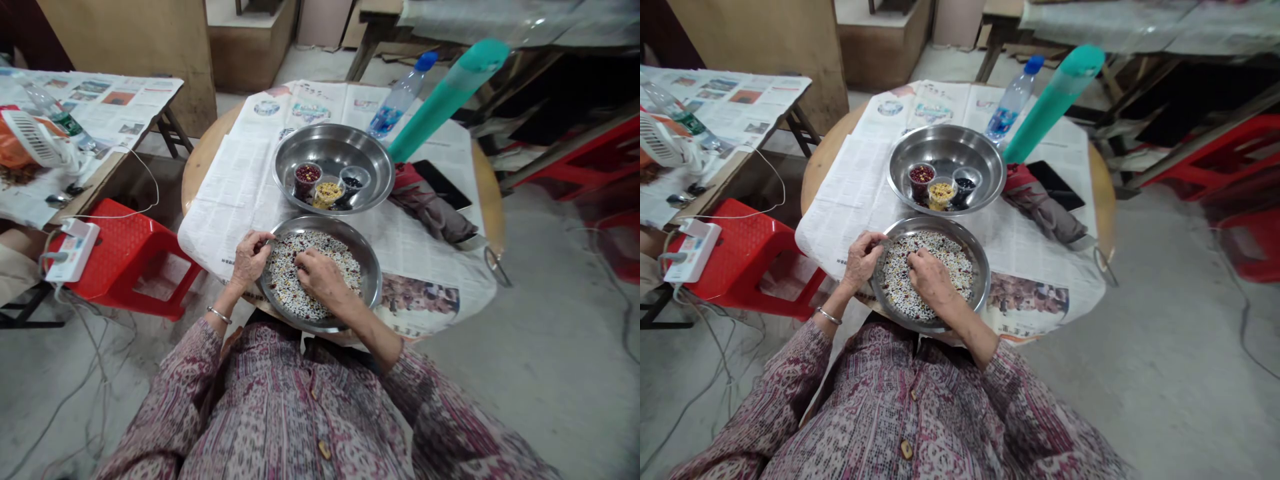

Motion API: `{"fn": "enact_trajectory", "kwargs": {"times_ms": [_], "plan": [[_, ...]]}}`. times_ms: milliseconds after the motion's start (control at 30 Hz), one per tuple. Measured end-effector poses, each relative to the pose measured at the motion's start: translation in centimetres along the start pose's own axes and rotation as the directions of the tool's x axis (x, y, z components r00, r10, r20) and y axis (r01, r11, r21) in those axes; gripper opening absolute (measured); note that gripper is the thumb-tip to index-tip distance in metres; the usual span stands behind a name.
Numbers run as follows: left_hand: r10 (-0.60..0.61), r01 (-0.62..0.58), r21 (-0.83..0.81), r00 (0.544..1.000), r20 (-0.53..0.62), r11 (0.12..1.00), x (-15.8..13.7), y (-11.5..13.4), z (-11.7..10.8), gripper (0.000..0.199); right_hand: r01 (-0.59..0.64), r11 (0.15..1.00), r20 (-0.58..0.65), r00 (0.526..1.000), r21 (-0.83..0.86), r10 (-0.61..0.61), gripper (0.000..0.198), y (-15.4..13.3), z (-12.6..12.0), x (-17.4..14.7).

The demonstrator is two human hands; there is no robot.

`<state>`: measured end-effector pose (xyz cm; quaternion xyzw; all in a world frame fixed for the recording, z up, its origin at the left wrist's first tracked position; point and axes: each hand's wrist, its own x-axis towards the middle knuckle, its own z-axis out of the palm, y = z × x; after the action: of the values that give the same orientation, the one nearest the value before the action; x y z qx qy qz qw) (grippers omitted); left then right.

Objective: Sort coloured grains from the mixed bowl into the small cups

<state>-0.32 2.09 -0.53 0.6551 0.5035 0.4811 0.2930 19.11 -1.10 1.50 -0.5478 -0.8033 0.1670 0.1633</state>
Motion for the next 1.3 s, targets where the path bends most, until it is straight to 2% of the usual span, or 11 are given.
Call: {"fn": "enact_trajectory", "kwargs": {"times_ms": [133,233,367,467,600,700,833,933,1100,1200,1300], "plan": [[0.001,-0.001,0.001,1.0,0.003,1.0,0.0,-0.1,0.0,0.028,0.005,0.977,0.038,0.999,0.214,-0.013,0.017,-0.5,-0.1,-0.3],[-0.009,0.009,0.001,1.0,0.004,1.0,0.0,-0.2,0.0,0.027,0.088,0.941,0.09,0.988,0.327,-0.123,0.019,-1.3,-0.3,-1.5],[-0.016,0.016,0.011,1.0,-0.001,1.0,-0.1,-0.3,0.1,0.025,0.273,0.931,0.151,0.937,0.24,-0.314,0.024,-2.4,0.2,-1.4],[-0.016,0.016,0.015,1.0,0.006,1.0,-0.1,-0.1,0.0,0.024,0.358,0.93,0.147,0.918,0.088,-0.367,0.027,-2.3,0.4,0.4],[-0.02,0.02,-0.01,1.0,-0.001,1.0,0.0,0.3,-0.1,0.015,0.311,0.946,0.031,0.95,-0.091,-0.31,0.023,-0.8,-0.5,2.8],[-0.03,0.03,-0.036,0.999,-0.01,0.999,0.0,0.4,-0.1,0.013,0.228,0.965,-0.007,0.973,-0.128,-0.23,0.024,1.1,-1.3,2.7],[-0.053,0.053,-0.057,0.999,-0.009,0.997,0.0,0.2,0.0,0.012,0.089,0.991,0.0,0.996,-0.099,-0.09,0.026,3.7,-1.9,0.3],[-0.049,0.048,-0.044,0.999,-0.014,0.998,0.0,0.1,0.0,0.012,0.027,0.999,-0.035,0.999,0.046,-0.026,0.027,4.5,-1.9,-1.5],[-0.034,0.034,-0.042,0.999,-0.022,0.999,0.0,0.0,0.0,0.012,0.026,0.995,-0.089,0.996,0.1,-0.017,0.035,2.5,-1.2,-1.9],[-0.039,0.038,-0.035,0.999,-0.023,0.999,0.0,0.0,0.1,0.013,0.102,0.993,-0.007,0.995,0.06,-0.102,0.022,0.5,-0.6,-0.9],[-0.038,0.038,-0.033,0.999,-0.024,0.999,0.0,0.0,0.0,0.013,0.082,0.996,0.087,0.992,0.045,-0.086,0.02,-0.5,-0.5,-0.4]]}}
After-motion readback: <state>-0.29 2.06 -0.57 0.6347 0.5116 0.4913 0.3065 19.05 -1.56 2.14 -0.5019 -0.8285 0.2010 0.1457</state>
